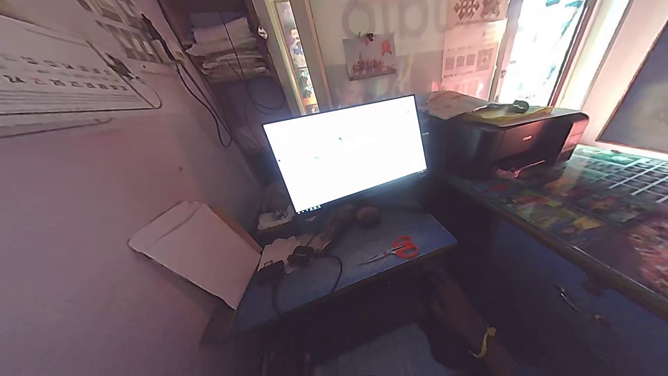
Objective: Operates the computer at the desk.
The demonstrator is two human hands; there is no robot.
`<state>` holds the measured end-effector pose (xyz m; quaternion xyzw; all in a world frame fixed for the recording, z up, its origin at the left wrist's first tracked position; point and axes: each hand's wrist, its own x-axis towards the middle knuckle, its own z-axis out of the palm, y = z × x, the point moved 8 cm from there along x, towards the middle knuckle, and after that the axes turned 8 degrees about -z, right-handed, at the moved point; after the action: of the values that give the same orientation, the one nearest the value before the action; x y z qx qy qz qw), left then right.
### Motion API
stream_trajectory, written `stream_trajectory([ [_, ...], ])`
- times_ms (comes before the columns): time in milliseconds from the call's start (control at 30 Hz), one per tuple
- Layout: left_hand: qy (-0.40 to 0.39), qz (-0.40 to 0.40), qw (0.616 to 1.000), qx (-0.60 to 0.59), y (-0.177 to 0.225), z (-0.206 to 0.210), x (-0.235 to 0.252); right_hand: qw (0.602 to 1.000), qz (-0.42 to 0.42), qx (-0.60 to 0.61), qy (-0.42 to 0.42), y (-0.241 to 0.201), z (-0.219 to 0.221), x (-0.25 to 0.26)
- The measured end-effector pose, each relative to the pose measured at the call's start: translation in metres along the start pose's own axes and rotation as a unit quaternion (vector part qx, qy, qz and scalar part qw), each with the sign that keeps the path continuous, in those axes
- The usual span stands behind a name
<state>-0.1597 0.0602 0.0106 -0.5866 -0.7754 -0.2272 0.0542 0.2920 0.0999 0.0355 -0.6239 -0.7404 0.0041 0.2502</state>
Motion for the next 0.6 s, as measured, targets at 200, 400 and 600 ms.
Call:
stream_trajectory([
  [200, 0.004, 0.000, 1.000, -0.004, -0.0028, 0.0017, 0.0008, 1.000, -0.008, 0.000, 0.001, 0.0000, 0.0005, 0.0008],
  [400, 0.002, 0.001, 1.000, -0.008, -0.0030, 0.0039, 0.0025, 1.000, -0.005, -0.009, 0.008, -0.0004, -0.0003, 0.0030],
  [600, -0.002, -0.003, 1.000, -0.003, -0.0042, 0.0056, 0.0019, 1.000, -0.009, -0.005, 0.015, 0.0003, 0.0004, 0.0024],
])
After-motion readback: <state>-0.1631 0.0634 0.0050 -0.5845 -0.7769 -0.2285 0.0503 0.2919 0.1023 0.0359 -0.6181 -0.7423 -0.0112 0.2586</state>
